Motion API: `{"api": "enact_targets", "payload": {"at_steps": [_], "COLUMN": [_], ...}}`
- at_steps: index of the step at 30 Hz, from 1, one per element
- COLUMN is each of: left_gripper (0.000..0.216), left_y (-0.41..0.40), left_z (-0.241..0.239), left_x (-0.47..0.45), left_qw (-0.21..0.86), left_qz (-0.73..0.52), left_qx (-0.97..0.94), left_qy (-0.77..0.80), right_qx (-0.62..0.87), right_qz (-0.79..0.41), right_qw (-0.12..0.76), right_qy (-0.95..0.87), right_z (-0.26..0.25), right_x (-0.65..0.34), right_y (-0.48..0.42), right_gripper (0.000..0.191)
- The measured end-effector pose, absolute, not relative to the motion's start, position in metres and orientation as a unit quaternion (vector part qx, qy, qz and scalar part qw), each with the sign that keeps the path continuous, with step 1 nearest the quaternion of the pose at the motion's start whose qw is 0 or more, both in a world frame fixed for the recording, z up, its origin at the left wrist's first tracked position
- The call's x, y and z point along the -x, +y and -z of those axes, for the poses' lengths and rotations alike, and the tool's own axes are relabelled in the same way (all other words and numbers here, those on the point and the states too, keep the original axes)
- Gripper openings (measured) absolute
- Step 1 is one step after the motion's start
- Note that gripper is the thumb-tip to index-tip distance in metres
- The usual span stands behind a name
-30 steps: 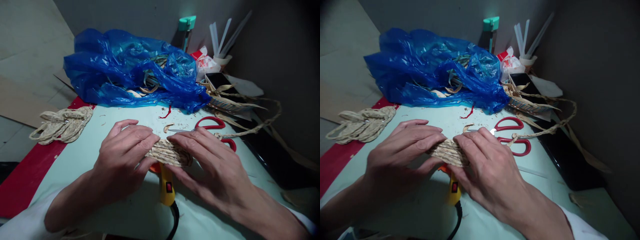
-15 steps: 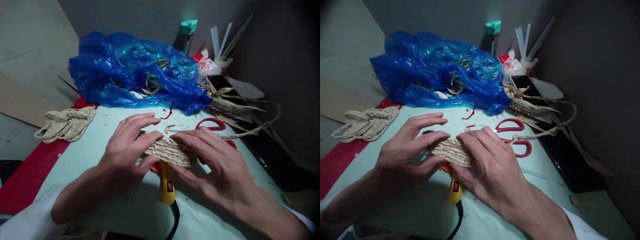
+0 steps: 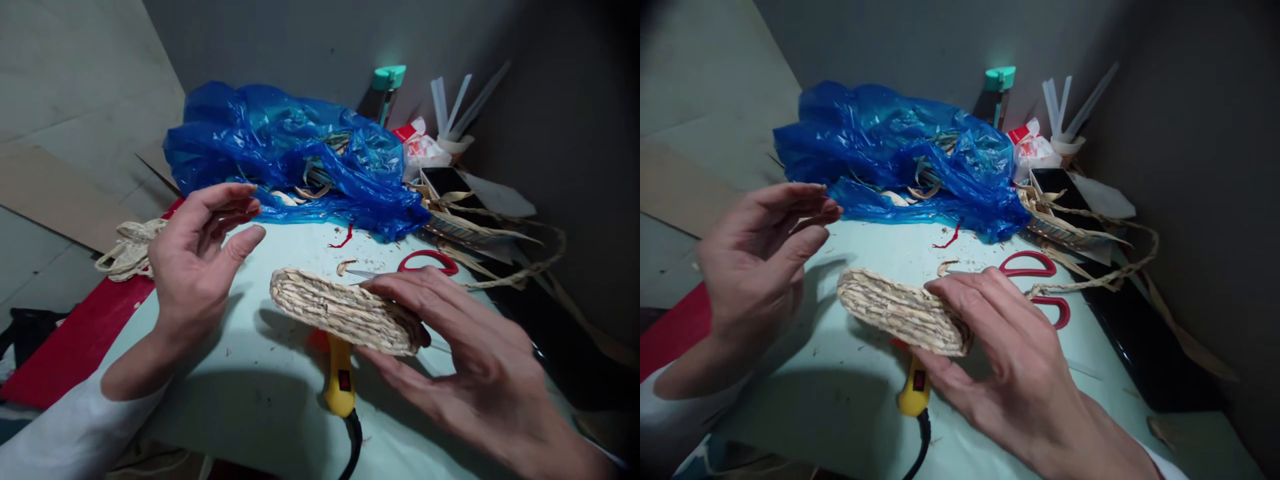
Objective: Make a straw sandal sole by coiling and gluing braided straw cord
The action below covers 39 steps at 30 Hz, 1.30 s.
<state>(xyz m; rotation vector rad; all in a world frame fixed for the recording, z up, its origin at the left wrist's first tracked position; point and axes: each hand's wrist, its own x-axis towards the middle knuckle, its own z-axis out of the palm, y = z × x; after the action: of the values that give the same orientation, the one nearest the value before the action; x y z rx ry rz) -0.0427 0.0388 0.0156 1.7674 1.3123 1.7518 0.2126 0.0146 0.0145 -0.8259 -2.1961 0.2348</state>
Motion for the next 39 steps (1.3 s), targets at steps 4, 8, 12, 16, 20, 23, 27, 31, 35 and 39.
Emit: {"api": "enact_targets", "payload": {"at_steps": [4,8,12,16,20,23,27,31,35,39], "left_gripper": [0.021,0.008,0.012,0.013,0.014,0.013,0.02,0.063,0.06,0.04], "left_y": [0.042,0.037,0.032,0.03,0.029,0.028,0.024,0.02,0.021,0.024], "left_z": [-0.015,-0.021,-0.027,-0.026,-0.022,-0.022,-0.024,-0.02,-0.011,-0.008], "left_x": [0.044,0.04,0.037,0.037,0.035,0.034,0.036,0.036,0.028,0.02], "left_qw": [0.158,0.154,0.136,0.176,0.149,0.106,0.073,0.062,0.064,0.095], "left_qz": [-0.622,-0.575,-0.542,-0.554,-0.567,-0.567,-0.531,-0.415,-0.379,-0.379], "left_qx": [-0.581,-0.596,-0.641,-0.65,-0.666,-0.697,-0.756,-0.834,-0.871,-0.867], "left_qy": [0.5,0.539,0.526,0.489,0.461,0.426,0.375,0.357,0.306,0.31], "right_qx": [0.32,0.315,0.321,0.325,0.333,0.331,0.336,0.336,0.341,0.338], "right_qz": [-0.09,-0.092,-0.095,-0.083,-0.082,-0.079,-0.08,-0.098,-0.113,-0.134], "right_qw": [0.379,0.381,0.376,0.37,0.364,0.361,0.364,0.365,0.372,0.371], "right_qy": [-0.863,-0.864,-0.864,-0.866,-0.866,-0.868,-0.865,-0.863,-0.856,-0.855], "right_z": [-0.019,-0.024,-0.026,-0.022,-0.019,-0.019,-0.017,-0.014,-0.013,-0.011], "right_x": [-0.213,-0.212,-0.213,-0.214,-0.214,-0.214,-0.214,-0.211,-0.208,-0.209], "right_y": [0.012,0.013,0.015,0.014,0.014,0.015,0.015,0.015,0.015,0.015], "right_gripper": [0.032,0.026,0.025,0.027,0.028,0.028,0.03,0.028,0.028,0.03]}}
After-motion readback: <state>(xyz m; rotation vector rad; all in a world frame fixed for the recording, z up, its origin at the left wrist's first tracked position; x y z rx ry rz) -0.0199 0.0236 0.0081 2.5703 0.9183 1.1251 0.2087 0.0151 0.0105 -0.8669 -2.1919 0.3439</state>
